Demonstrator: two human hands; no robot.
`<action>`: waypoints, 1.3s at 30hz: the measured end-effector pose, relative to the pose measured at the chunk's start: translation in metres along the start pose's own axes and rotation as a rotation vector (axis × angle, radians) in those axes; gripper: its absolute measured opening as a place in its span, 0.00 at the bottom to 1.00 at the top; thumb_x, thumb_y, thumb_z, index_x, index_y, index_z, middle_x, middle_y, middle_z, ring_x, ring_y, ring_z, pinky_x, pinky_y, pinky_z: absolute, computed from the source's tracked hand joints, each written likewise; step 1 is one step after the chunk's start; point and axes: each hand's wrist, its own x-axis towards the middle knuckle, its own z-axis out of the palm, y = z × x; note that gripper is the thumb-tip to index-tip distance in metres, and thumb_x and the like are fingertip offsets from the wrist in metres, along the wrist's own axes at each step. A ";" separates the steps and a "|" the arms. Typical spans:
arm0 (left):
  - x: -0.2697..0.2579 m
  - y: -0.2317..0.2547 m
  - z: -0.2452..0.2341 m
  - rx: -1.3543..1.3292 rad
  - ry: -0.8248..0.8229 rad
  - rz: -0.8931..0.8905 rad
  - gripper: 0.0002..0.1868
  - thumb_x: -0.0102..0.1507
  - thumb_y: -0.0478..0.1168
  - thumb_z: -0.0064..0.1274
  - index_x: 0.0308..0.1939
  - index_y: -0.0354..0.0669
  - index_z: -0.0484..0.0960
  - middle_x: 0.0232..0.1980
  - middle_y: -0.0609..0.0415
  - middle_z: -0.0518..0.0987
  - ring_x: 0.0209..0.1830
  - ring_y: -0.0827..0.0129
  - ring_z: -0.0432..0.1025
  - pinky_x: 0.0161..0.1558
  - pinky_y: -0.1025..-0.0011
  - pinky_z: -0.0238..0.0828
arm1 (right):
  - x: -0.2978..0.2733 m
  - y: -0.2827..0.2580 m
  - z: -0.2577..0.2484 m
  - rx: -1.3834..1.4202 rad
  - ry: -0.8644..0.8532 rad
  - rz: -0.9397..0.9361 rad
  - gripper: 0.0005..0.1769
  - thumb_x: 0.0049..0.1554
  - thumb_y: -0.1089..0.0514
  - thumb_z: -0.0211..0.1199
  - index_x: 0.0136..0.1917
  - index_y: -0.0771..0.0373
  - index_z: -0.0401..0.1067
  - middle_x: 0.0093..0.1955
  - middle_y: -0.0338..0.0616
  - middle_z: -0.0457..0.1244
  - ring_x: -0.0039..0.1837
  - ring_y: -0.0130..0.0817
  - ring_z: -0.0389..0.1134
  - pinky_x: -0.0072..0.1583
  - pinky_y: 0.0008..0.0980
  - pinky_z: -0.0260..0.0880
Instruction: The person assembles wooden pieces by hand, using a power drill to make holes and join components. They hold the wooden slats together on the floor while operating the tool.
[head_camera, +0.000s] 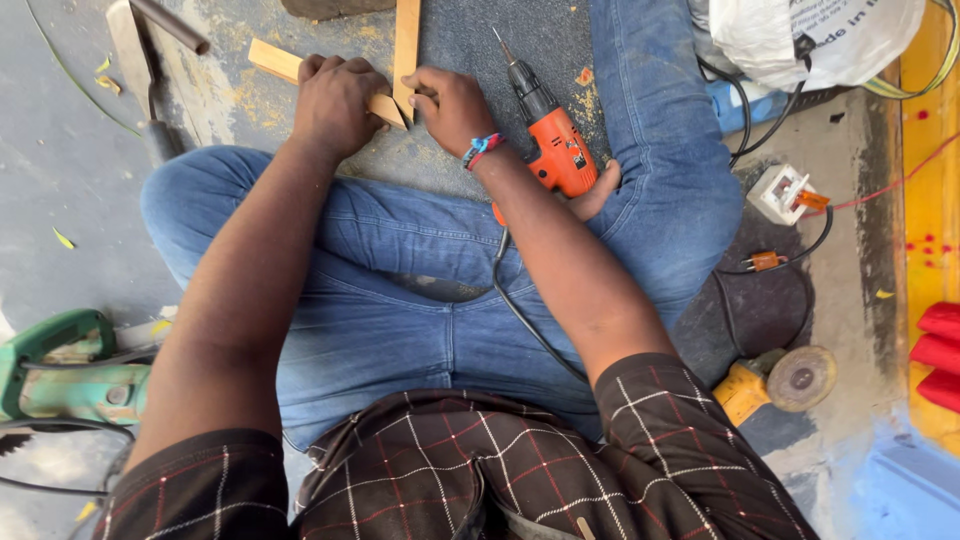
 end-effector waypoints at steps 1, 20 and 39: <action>-0.001 0.001 0.000 0.002 0.005 -0.007 0.20 0.53 0.46 0.72 0.48 0.56 0.87 0.53 0.59 0.81 0.59 0.59 0.71 0.65 0.55 0.55 | 0.000 -0.001 0.002 -0.007 0.012 0.044 0.10 0.56 0.64 0.70 0.52 0.62 0.76 0.45 0.50 0.73 0.48 0.39 0.78 0.48 0.34 0.78; -0.001 0.002 0.000 0.002 0.035 -0.001 0.20 0.54 0.48 0.71 0.49 0.57 0.87 0.51 0.59 0.81 0.57 0.59 0.71 0.61 0.56 0.56 | 0.000 0.026 0.030 -0.078 0.048 0.201 0.49 0.56 0.61 0.72 0.80 0.54 0.43 0.38 0.41 0.73 0.42 0.33 0.78 0.44 0.32 0.78; 0.000 0.007 -0.002 0.055 0.052 -0.015 0.21 0.51 0.48 0.71 0.46 0.50 0.86 0.50 0.54 0.79 0.58 0.57 0.71 0.60 0.55 0.60 | 0.010 -0.011 0.005 -0.192 -0.108 0.044 0.23 0.54 0.66 0.68 0.63 0.52 0.73 0.52 0.51 0.67 0.53 0.49 0.71 0.56 0.42 0.72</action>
